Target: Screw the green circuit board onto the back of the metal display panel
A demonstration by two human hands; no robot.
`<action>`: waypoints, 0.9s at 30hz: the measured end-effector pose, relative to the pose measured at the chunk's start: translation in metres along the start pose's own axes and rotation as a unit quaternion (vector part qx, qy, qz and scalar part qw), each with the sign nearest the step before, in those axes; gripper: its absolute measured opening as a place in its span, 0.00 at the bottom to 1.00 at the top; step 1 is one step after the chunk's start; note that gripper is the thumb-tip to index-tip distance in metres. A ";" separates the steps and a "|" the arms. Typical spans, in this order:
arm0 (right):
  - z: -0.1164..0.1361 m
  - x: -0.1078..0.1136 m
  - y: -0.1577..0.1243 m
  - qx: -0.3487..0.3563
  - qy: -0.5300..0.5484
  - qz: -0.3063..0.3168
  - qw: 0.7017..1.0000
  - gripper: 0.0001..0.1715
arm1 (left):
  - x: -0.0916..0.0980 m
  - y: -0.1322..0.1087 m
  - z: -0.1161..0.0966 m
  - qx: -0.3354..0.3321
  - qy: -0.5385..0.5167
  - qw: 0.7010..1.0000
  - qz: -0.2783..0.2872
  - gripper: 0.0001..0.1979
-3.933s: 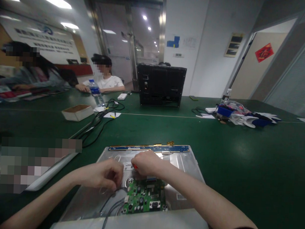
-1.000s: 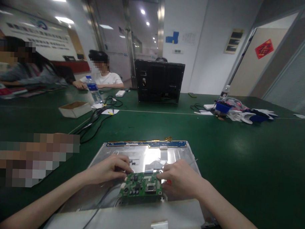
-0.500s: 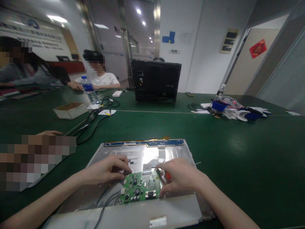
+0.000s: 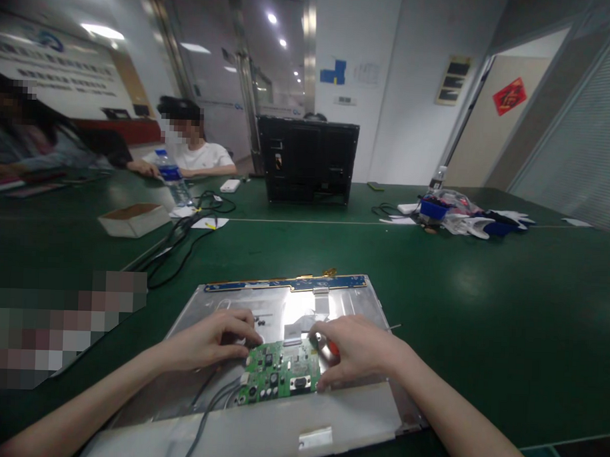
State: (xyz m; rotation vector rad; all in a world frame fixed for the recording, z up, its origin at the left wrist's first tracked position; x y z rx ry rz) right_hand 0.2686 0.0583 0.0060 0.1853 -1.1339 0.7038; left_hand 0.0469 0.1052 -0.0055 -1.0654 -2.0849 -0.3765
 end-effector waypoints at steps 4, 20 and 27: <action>-0.003 0.000 -0.001 -0.004 0.006 0.005 1.000 0.36 | 0.000 0.001 0.000 -0.003 -0.003 1.000 0.002 0.08; -0.008 -0.003 0.000 0.001 0.023 0.020 1.000 0.39 | -0.001 0.003 0.005 -0.010 -0.021 1.000 0.012 0.08; -0.006 -0.009 0.005 0.025 0.040 0.006 0.999 0.33 | -0.002 0.003 0.007 -0.016 -0.018 1.000 0.014 0.08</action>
Point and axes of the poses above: each hand's wrist, its own y-axis towards the middle knuckle, its own x-axis out of the back of the hand, z = x × y, the point moved 6 cm from there along y, towards the middle knuckle, and after that the axes turned 1 degree about x, right-handed, at the moved point
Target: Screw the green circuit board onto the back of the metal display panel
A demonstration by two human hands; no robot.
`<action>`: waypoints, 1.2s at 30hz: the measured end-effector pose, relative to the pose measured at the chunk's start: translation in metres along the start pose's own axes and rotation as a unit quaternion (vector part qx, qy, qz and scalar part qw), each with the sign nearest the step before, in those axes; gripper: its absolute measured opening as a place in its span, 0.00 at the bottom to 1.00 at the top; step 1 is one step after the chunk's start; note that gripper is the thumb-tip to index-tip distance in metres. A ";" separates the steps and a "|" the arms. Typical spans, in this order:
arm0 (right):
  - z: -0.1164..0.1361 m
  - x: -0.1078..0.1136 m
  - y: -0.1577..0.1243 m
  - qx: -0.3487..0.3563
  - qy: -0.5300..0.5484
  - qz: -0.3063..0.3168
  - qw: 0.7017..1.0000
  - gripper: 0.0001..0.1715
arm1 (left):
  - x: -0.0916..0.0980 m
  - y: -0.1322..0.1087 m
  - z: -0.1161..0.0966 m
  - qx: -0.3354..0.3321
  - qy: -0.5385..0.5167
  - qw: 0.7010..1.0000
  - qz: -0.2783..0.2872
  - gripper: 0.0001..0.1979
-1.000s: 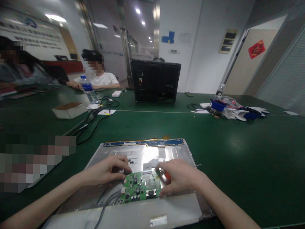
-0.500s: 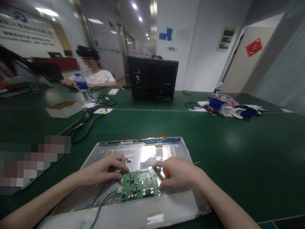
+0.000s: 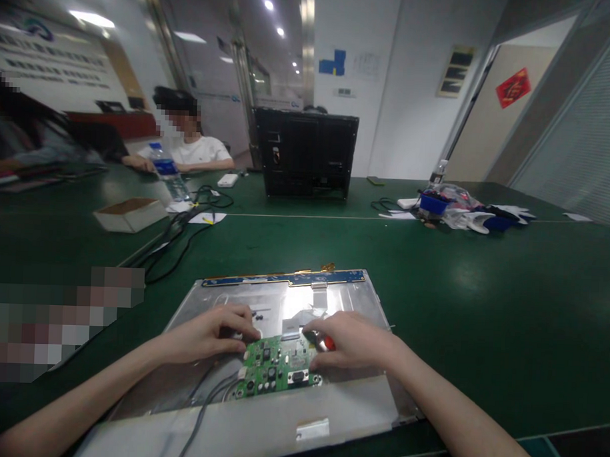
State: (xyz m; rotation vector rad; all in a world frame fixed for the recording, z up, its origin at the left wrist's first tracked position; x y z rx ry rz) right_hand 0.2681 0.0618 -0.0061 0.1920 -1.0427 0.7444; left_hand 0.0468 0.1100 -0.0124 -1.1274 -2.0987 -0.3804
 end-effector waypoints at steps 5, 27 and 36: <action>-0.003 -0.003 0.002 -0.024 0.018 0.004 1.000 0.33 | 0.001 0.000 -0.001 0.002 0.004 1.000 0.007 0.09; -0.004 -0.007 0.004 -0.035 0.066 -0.001 0.997 0.25 | -0.001 -0.002 -0.011 -0.017 0.015 1.000 -0.006 0.09; -0.001 -0.006 0.003 -0.057 0.076 -0.011 0.995 0.24 | 0.001 -0.004 -0.012 -0.006 0.016 1.000 -0.004 0.10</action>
Point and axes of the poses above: each hand's wrist, its own y-axis towards the middle knuckle, its own x-axis out of the back of the hand, z = x × y, the point moved 6 cm from there along y, towards the middle knuckle, and after that the axes turned 1 degree about x, right-handed, at the moved point
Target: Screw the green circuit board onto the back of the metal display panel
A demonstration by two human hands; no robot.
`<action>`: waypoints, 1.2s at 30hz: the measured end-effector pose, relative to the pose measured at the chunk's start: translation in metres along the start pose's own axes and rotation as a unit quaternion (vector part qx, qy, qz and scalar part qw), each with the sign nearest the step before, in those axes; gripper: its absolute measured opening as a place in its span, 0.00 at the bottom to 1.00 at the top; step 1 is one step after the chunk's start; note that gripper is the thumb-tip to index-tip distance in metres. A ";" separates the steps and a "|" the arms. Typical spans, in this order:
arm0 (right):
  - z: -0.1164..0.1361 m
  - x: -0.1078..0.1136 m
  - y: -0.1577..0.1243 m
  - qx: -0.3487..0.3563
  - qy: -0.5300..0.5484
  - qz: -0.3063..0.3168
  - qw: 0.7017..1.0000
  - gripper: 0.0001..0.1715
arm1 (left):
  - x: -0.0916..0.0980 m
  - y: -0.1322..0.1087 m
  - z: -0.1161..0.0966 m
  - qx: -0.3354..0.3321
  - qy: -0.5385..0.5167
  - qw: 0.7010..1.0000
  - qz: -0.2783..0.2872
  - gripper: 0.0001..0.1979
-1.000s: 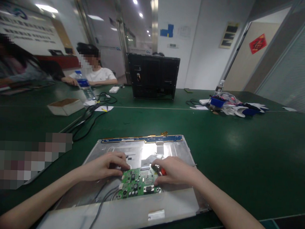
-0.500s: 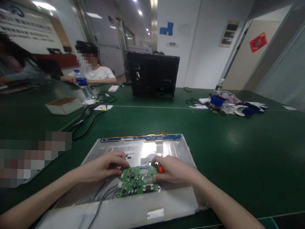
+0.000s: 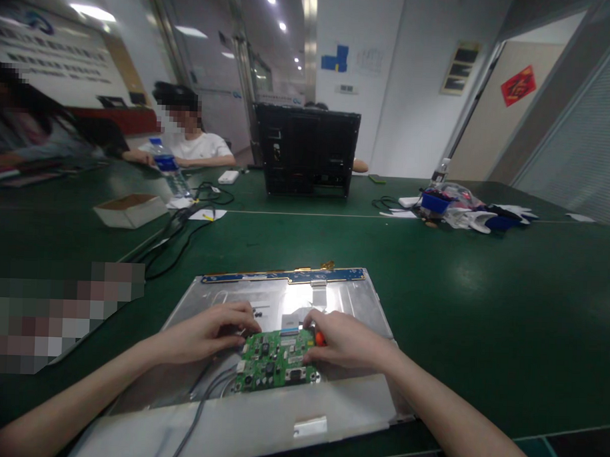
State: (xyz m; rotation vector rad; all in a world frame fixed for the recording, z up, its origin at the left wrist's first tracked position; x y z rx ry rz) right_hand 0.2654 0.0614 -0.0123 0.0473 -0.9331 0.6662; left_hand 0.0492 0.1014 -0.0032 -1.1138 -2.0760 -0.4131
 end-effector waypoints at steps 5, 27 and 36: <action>0.001 0.000 0.001 0.009 -0.004 -0.005 1.000 0.23 | -0.001 -0.001 -0.001 0.008 -0.010 1.000 0.018 0.10; -0.005 0.008 0.001 -0.006 -0.059 -0.023 0.998 0.24 | -0.010 -0.005 -0.018 0.052 0.092 0.994 -0.002 0.23; 0.004 0.026 -0.006 0.068 -0.030 -0.118 0.990 0.11 | -0.001 -0.002 -0.007 0.035 0.051 0.997 -0.051 0.17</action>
Point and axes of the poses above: each hand's wrist, its own y-axis towards the middle knuckle, its own x-axis out of the back of the hand, z = x × y, the point moved 6 cm from there along y, towards the middle knuckle, and after that the axes turned 1 degree about x, right-handed, at the moved point
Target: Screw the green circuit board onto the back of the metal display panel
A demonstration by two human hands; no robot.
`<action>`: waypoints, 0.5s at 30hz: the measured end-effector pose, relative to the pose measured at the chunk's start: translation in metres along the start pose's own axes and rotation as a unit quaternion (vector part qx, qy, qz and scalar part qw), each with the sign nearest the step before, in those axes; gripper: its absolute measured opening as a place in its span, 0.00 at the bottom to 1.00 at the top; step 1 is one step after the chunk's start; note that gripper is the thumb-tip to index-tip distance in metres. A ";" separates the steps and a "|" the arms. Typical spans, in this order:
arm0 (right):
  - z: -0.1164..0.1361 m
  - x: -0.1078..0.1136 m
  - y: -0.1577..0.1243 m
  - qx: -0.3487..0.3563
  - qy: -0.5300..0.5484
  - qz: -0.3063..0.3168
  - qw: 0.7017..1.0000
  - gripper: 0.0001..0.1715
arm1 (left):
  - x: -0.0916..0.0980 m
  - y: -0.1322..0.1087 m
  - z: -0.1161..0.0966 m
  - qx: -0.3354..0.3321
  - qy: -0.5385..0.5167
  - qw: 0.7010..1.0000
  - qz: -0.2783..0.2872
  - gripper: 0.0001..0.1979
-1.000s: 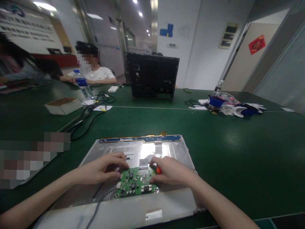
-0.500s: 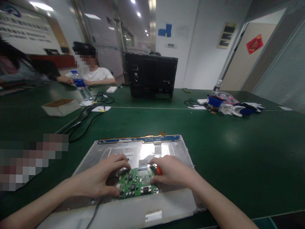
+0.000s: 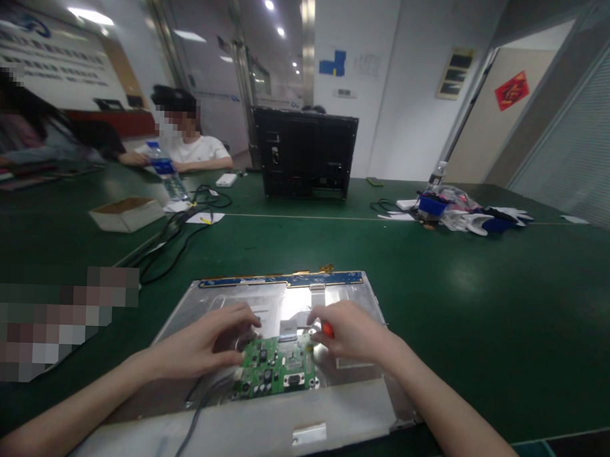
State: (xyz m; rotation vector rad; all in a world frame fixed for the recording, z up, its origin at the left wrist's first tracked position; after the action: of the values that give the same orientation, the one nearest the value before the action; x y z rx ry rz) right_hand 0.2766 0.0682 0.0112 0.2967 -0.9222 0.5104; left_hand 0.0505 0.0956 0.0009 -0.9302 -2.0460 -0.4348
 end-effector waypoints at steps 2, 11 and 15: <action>0.007 0.021 -0.008 0.058 0.033 -0.138 0.988 0.08 | 0.008 0.001 0.009 0.007 0.006 0.998 -0.055 0.13; -0.010 0.049 -0.022 0.047 0.440 -0.357 0.823 0.13 | 0.011 0.006 0.028 0.009 0.060 0.991 -0.118 0.07; -0.023 0.024 0.000 -0.034 0.491 -0.263 0.830 0.18 | 0.010 0.009 0.027 0.011 0.056 0.992 -0.108 0.05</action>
State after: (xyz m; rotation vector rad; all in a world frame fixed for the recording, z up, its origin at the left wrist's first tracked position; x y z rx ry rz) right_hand 0.3043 0.0853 0.0178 0.1692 0.1698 0.0632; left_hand 0.0384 0.1216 -0.0078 -0.6581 -2.0511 -0.5674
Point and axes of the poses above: each hand's wrist, its own y-axis towards the middle knuckle, its own x-axis out of the back of the hand, z = x × y, the point moved 6 cm from there along y, towards the middle knuckle, and after that the axes turned 1 degree about x, right-handed, at the moved point
